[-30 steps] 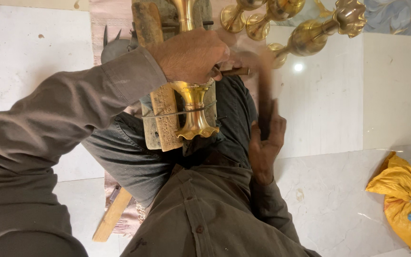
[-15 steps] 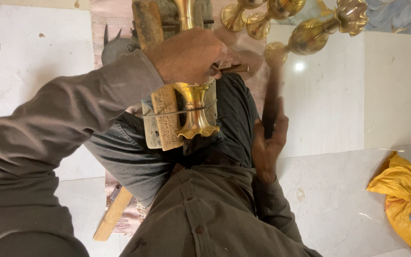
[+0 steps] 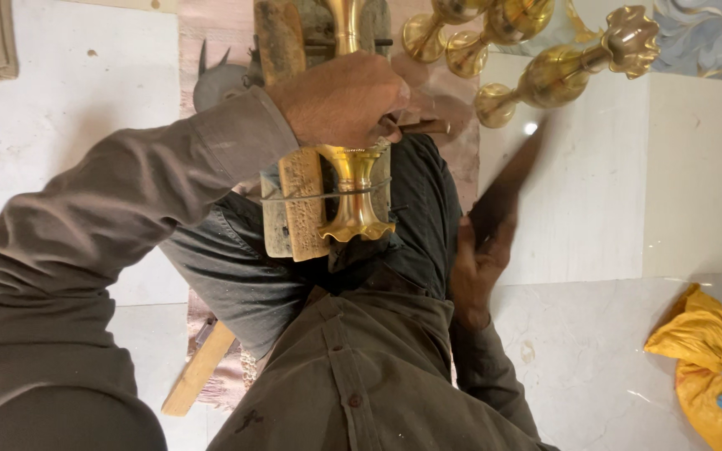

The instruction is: The person sits cross-legged on the floor with a brass vase held against a wooden support on their lap. They hold a chisel against the vase's surface and strike it with a wooden mallet, engraving decorative patterns, repositioning the chisel repeatedly across different areas of the vase.

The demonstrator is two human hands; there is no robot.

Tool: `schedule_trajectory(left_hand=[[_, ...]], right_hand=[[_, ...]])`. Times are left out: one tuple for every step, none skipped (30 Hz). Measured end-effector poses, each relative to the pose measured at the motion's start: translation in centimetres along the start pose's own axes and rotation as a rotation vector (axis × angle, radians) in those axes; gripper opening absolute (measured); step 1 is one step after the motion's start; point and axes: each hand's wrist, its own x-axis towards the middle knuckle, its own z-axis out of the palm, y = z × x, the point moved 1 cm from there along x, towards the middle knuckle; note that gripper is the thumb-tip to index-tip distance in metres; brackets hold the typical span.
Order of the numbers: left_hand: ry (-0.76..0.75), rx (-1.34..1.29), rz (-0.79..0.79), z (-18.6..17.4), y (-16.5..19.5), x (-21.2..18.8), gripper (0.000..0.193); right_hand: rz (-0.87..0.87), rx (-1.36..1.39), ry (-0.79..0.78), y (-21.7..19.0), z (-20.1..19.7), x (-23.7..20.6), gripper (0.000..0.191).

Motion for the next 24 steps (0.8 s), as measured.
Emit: schedule_trajectory(left_hand=[[0.008, 0.018, 0.004, 0.0, 0.0, -0.1, 0.033], [0.015, 0.004, -0.001, -0.1, 0.0, -0.1, 0.032], [0.023, -0.013, -0.005, 0.0, 0.0, -0.1, 0.031], [0.033, -0.026, -0.008, -0.1, 0.0, 0.0, 0.029], [0.051, -0.025, 0.011, 0.0, 0.0, 0.0, 0.029], [0.068, -0.025, 0.029, 0.0, 0.1, 0.1, 0.030], [0.088, -0.019, 0.045, 0.0, 0.1, 0.2, 0.030], [0.061, -0.018, 0.016, 0.0, 0.0, 0.2, 0.029], [0.031, -0.026, -0.015, 0.0, 0.0, 0.2, 0.028], [0.001, -0.038, -0.045, 0.0, 0.0, 0.2, 0.028], [0.006, -0.040, -0.042, -0.1, 0.0, 0.1, 0.027], [0.010, -0.038, -0.036, -0.2, 0.0, 0.0, 0.027], [0.014, -0.035, -0.031, -0.3, 0.1, 0.0, 0.027], [0.030, -0.047, -0.020, -0.4, 0.2, -0.1, 0.027], [0.045, -0.060, -0.011, -0.6, 0.3, -0.2, 0.027], [0.057, -0.080, -0.003, -0.7, 0.4, -0.4, 0.028], [-0.008, -0.076, -0.045, -0.7, 0.5, -0.5, 0.027], [-0.070, -0.068, -0.084, -0.7, 0.5, -0.6, 0.028], [-0.134, -0.053, -0.122, -0.8, 0.4, -0.7, 0.030], [-0.059, -0.061, -0.051, -0.9, 0.5, -0.7, 0.024], [0.014, -0.070, 0.019, -1.0, 0.5, -0.8, 0.031], [0.090, -0.083, 0.088, -1.0, 0.4, -0.8, 0.046], [0.037, -0.060, 0.041, -1.0, 0.2, -0.8, 0.032], [-0.015, -0.046, -0.009, -0.8, 0.1, -0.8, 0.025]], right_hand=[[-0.006, -0.118, -0.042, 0.1, 0.0, -0.1, 0.053], [-0.010, -0.240, -0.082, 0.2, 0.0, -0.2, 0.047], [-0.012, -0.366, -0.123, 0.2, 0.0, -0.3, 0.040], [-0.013, -0.325, -0.092, 0.1, 0.1, -0.3, 0.045], [-0.012, -0.280, -0.058, 0.0, 0.1, -0.4, 0.050], [-0.011, -0.236, -0.024, -0.2, 0.2, -0.5, 0.056], [-0.006, -0.152, -0.025, -0.3, 0.3, -0.4, 0.058], [0.001, -0.069, -0.028, -0.5, 0.4, -0.5, 0.061], [0.016, 0.010, -0.033, -0.6, 0.5, -0.5, 0.063], [0.000, -0.183, -0.055, -0.9, 0.5, -0.5, 0.064], [-0.023, -0.373, -0.074, -1.0, 0.4, -0.5, 0.065], [-0.048, -0.561, -0.090, -1.1, 0.5, -0.6, 0.066], [-0.017, -0.355, -0.045, -1.1, 0.5, -0.6, 0.065], [0.010, -0.146, -0.003, -1.1, 0.5, -0.7, 0.065], [0.040, 0.063, 0.035, -0.9, 0.6, -0.9, 0.067], [0.014, -0.145, -0.033, -0.8, 0.7, -0.9, 0.064], [-0.012, -0.355, -0.100, -0.7, 0.7, -0.9, 0.063], [-0.044, -0.564, -0.164, -0.5, 0.9, -1.0, 0.061], [-0.060, -0.393, -0.106, -0.3, 0.9, -1.1, 0.061], [-0.080, -0.217, -0.045, -0.1, 1.0, -1.2, 0.062], [-0.099, -0.039, 0.013, 0.0, 1.1, -1.4, 0.062], [-0.119, -0.183, -0.032, 0.2, 1.1, -1.3, 0.059], [-0.134, -0.331, -0.082, 0.3, 1.1, -1.1, 0.056], [-0.143, -0.486, -0.137, 0.4, 1.1, -1.1, 0.053]])
